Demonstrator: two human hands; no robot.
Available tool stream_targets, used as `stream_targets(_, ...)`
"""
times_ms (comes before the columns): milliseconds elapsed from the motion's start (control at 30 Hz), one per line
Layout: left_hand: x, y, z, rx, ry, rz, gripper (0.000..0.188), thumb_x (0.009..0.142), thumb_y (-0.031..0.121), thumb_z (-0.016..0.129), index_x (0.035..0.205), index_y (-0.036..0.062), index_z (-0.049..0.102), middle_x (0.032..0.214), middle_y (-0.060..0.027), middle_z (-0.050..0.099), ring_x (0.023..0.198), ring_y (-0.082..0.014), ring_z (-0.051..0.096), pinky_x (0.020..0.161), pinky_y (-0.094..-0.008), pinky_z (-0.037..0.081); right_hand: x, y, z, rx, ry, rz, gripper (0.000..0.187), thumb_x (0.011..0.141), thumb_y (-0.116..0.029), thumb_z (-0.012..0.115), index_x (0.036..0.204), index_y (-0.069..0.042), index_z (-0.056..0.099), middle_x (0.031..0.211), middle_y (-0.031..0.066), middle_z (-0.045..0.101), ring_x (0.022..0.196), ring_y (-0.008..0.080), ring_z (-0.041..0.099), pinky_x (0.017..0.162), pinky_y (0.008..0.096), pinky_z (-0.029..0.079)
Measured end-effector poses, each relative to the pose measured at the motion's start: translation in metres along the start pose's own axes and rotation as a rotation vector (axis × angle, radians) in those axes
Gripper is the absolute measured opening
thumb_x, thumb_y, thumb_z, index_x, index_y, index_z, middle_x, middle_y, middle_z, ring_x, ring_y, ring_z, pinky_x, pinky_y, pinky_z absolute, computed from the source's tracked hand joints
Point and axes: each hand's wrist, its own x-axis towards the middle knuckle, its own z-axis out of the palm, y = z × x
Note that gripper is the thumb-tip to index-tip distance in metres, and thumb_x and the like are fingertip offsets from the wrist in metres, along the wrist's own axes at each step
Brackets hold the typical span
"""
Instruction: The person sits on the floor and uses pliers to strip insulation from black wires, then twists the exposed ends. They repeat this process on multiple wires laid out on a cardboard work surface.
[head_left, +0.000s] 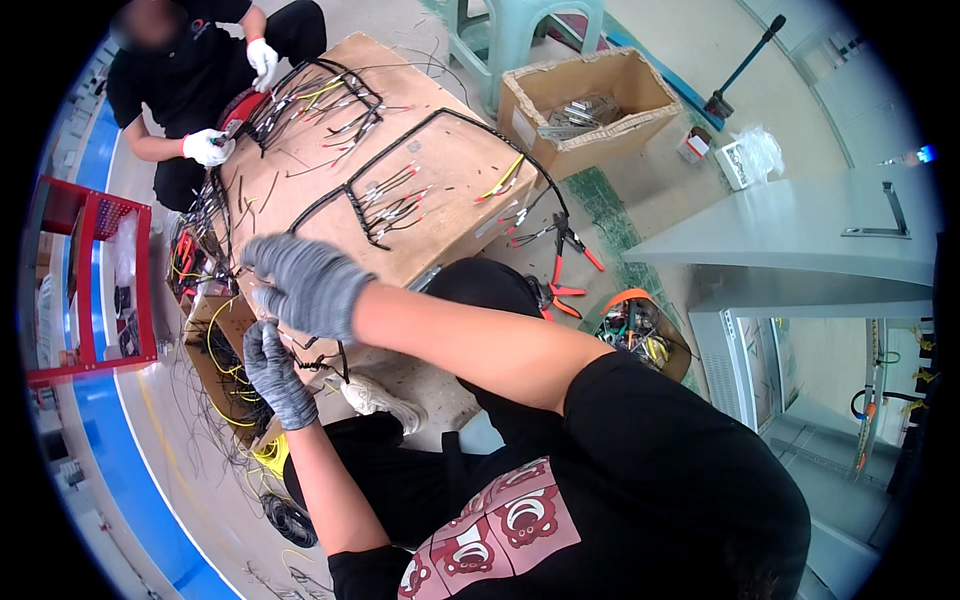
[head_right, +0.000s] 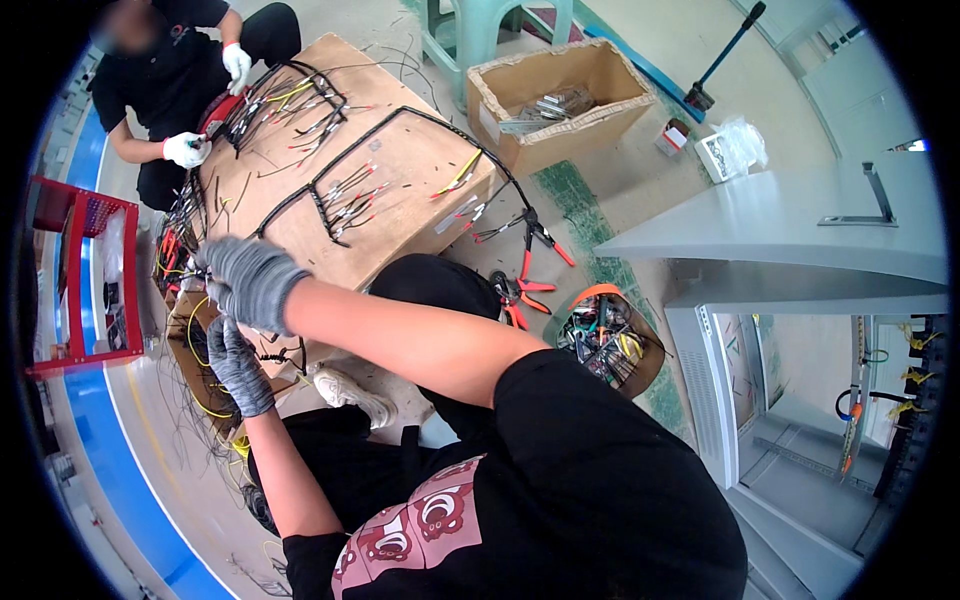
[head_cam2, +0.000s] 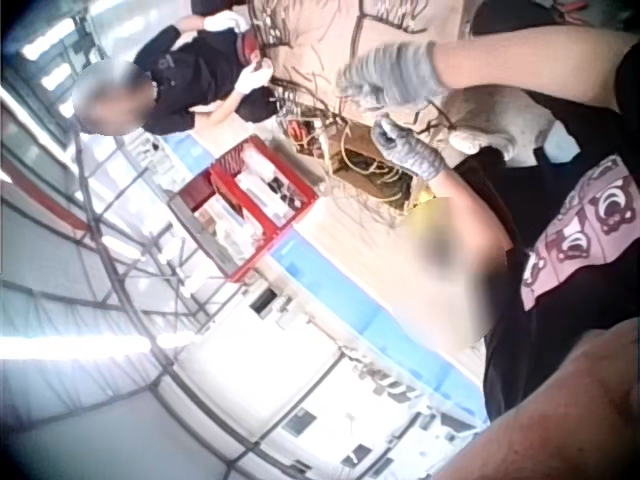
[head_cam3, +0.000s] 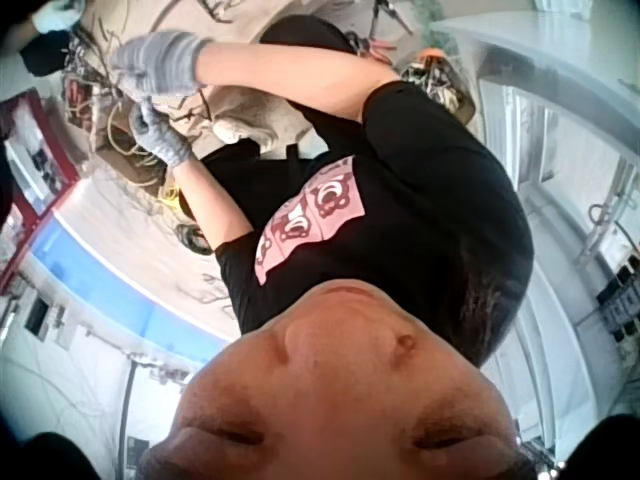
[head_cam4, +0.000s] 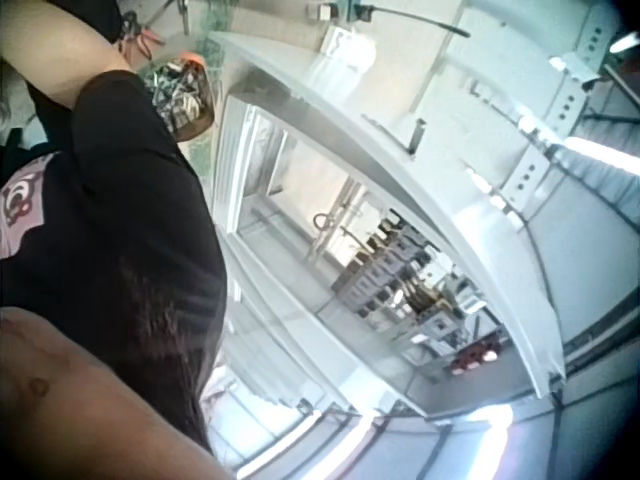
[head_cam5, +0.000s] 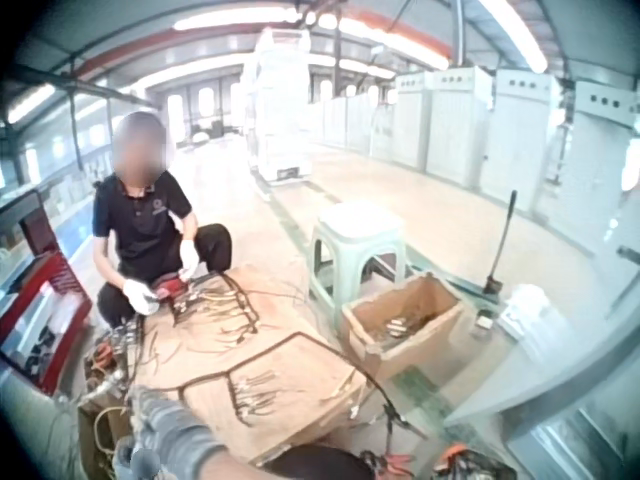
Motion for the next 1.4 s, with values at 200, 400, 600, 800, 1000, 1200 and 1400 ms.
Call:
stream_targets(200,-0.004,-0.002,-0.008,0.021,0.094,0.006,0.018,0.089,0.019,0.057,0.099,0.0051,0.06,0.059,0.0071,0.044,0.049,-0.0018,0.036,0.045,-0.0179,0.028,-0.092,0.115,-0.173,-0.28,0.514,0.174,0.013,0.088,-0.018,0.055,0.092,-0.006,0.059,0.082,0.0052,0.06,0.069,0.0143,0.058,0.064,0.0279,0.048)
stream_targets(400,0.002,-0.021,-0.009,0.19,0.111,0.021,0.02,0.091,0.022,0.055,0.099,0.0045,0.06,0.068,0.0049,0.045,0.056,-0.0037,0.038,0.051,-0.0192,0.031,-0.327,0.294,-0.249,-0.47,0.413,1.126,0.03,0.082,-0.02,0.062,0.105,-0.001,0.056,0.094,0.0146,0.063,0.082,0.0224,0.06,0.077,0.032,0.048)
stream_targets(600,0.0,-0.012,-0.001,0.107,0.094,-0.134,0.019,0.09,0.024,0.056,0.097,0.0064,0.058,0.074,0.0032,0.047,0.064,-0.0053,0.042,0.056,-0.0193,0.034,-0.364,0.356,-0.218,-0.841,0.029,1.529,0.088,0.07,-0.05,0.068,0.134,-0.003,0.031,0.134,0.0218,0.038,0.125,0.0325,0.036,0.104,0.0368,0.032)
stream_targets(800,0.011,0.002,0.012,-0.024,0.013,-0.271,0.023,0.089,0.02,0.055,0.105,0.0025,0.055,0.095,-0.0032,0.056,0.082,-0.0092,0.051,0.069,-0.0211,0.043,-0.317,0.374,-0.205,-0.932,-0.187,1.821,0.123,0.056,-0.064,0.072,0.144,-0.01,0.007,0.149,0.0177,0.009,0.138,0.0351,0.008,0.112,0.0409,0.012)
stream_targets(1000,0.014,-0.003,0.034,0.146,0.22,-0.252,0.014,0.088,0.017,0.056,0.098,0.0058,0.057,0.071,0.0029,0.049,0.061,-0.0031,0.042,0.052,-0.0175,0.034,-0.314,0.379,-0.22,-1.146,-0.181,1.555,0.083,0.064,-0.054,0.07,0.126,-0.005,0.045,0.123,0.0152,0.052,0.113,0.0274,0.052,0.093,0.0359,0.044)
stream_targets(1200,0.012,0.023,0.031,0.258,0.197,-0.255,0.015,0.088,0.017,0.057,0.088,0.0024,0.06,0.073,0.0032,0.047,0.061,-0.004,0.038,0.055,-0.0199,0.034,-0.358,0.409,-0.218,-0.981,-0.083,1.556,0.044,0.067,-0.031,0.065,0.098,-0.001,0.063,0.092,0.0206,0.064,0.094,0.0343,0.061,0.08,0.0377,0.049)
stream_targets(1400,0.007,0.032,0.026,0.126,0.16,-0.192,0.016,0.087,0.019,0.06,0.091,0.0032,0.062,0.076,0.0046,0.05,0.068,-0.0043,0.041,0.06,-0.0195,0.035,-0.432,0.448,-0.277,-0.081,0.533,1.618,0.017,0.074,-0.031,0.061,0.076,-0.015,0.058,0.068,0.003,0.053,0.059,0.0167,0.051,0.05,0.0342,0.038)
